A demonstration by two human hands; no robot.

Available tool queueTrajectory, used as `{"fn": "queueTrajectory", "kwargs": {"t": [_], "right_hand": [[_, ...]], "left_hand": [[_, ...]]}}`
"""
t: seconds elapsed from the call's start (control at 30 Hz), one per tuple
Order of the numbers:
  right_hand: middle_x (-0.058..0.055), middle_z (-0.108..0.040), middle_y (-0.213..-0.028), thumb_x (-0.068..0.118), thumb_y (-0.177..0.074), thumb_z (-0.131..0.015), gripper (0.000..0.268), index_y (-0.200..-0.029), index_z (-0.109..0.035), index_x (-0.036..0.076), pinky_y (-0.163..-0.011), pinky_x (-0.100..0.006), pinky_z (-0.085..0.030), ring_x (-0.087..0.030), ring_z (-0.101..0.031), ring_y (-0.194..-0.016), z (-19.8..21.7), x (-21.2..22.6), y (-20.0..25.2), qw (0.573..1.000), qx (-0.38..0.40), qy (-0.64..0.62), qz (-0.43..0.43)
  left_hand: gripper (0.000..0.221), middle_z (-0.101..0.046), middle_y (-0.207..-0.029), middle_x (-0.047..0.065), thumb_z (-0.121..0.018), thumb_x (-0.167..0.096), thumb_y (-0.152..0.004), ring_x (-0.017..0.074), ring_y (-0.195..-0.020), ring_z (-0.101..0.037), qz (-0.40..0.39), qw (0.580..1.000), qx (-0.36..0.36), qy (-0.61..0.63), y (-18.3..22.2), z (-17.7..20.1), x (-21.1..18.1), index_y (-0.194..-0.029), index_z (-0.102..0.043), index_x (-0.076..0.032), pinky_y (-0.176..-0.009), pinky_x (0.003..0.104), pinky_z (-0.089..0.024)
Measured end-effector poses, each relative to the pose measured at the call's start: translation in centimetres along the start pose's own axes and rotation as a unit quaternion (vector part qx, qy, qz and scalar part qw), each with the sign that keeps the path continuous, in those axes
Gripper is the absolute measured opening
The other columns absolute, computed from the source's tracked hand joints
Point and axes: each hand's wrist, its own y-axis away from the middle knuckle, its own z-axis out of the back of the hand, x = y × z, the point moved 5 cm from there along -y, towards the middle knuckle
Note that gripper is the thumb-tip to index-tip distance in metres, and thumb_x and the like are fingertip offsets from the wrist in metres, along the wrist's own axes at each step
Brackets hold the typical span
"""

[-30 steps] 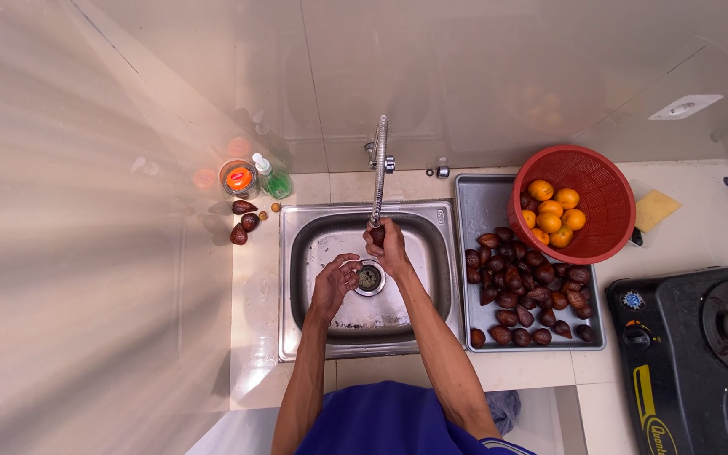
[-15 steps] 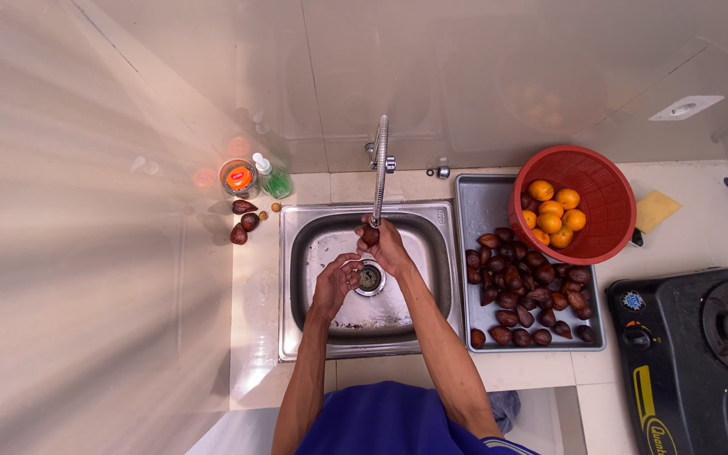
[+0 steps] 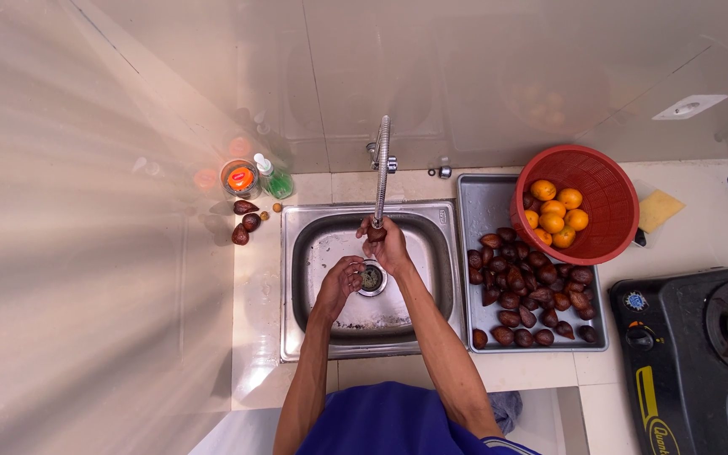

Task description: Washing salak fruits individually under running water and placing them on a tray.

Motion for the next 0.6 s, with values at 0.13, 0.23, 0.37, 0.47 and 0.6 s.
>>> {"fn": "queueTrajectory", "kwargs": {"t": [0.13,0.23,0.37,0.47,0.6], "right_hand": [[-0.008,-0.061,-0.069,0.037,-0.098,-0.044,0.035,-0.087,-0.062,0.009,-0.035,-0.018,-0.023,-0.004,-0.029,-0.037,0.3,-0.5,0.6,0.998,0.003,0.055,0.0],[-0.008,-0.062,-0.075,0.033,-0.099,-0.059,0.025,-0.096,-0.068,0.01,-0.037,-0.02,-0.027,-0.004,-0.03,-0.039,1.7,-2.0,1.4,0.987,-0.051,0.153,0.015],[-0.012,-0.061,-0.085,0.012,-0.094,-0.073,0.025,-0.118,-0.069,0.005,-0.053,-0.025,-0.053,-0.015,-0.061,-0.059,5.7,-5.0,2.7,0.972,-0.068,0.214,0.07],[-0.017,-0.063,-0.104,0.011,-0.093,-0.075,0.037,-0.128,-0.064,0.008,-0.06,-0.029,-0.063,-0.022,-0.072,-0.073,9.2,-6.4,5.1,0.971,-0.111,0.208,0.036],[-0.012,-0.071,-0.112,0.03,-0.097,-0.074,0.033,-0.126,-0.069,0.014,-0.064,-0.024,-0.054,-0.016,-0.068,-0.088,14.6,-6.5,8.4,0.954,-0.186,0.233,0.034]], "left_hand": [[0.03,-0.064,-0.097,0.003,-0.05,-0.038,-0.1,0.0107,-0.066,-0.051,0.002,1.0,-0.006,-0.007,-0.5,0.5,0.4,-0.118,-0.061,-0.016,-0.061,0.026,-0.042],[0.032,-0.065,-0.1,0.005,-0.05,-0.038,-0.101,0.0111,-0.067,-0.053,0.006,1.0,-0.018,-0.018,0.1,-0.2,-0.1,-0.123,-0.059,-0.015,-0.061,0.026,-0.043],[0.073,-0.035,-0.146,0.017,-0.059,-0.038,-0.094,0.0301,-0.115,-0.047,0.016,0.958,-0.152,-0.245,0.9,0.7,0.2,-0.155,-0.027,-0.013,-0.093,0.041,-0.041],[0.087,-0.018,-0.164,0.028,-0.062,-0.049,-0.094,0.0435,-0.148,-0.032,0.049,0.894,-0.205,-0.395,1.3,1.7,1.0,-0.163,-0.019,-0.017,-0.12,0.052,-0.031],[0.07,-0.062,-0.136,0.023,-0.061,-0.04,-0.098,0.0277,-0.116,-0.071,0.099,0.915,-0.157,-0.358,1.4,2.7,5.4,-0.158,-0.033,-0.018,-0.102,0.043,-0.05]]}}
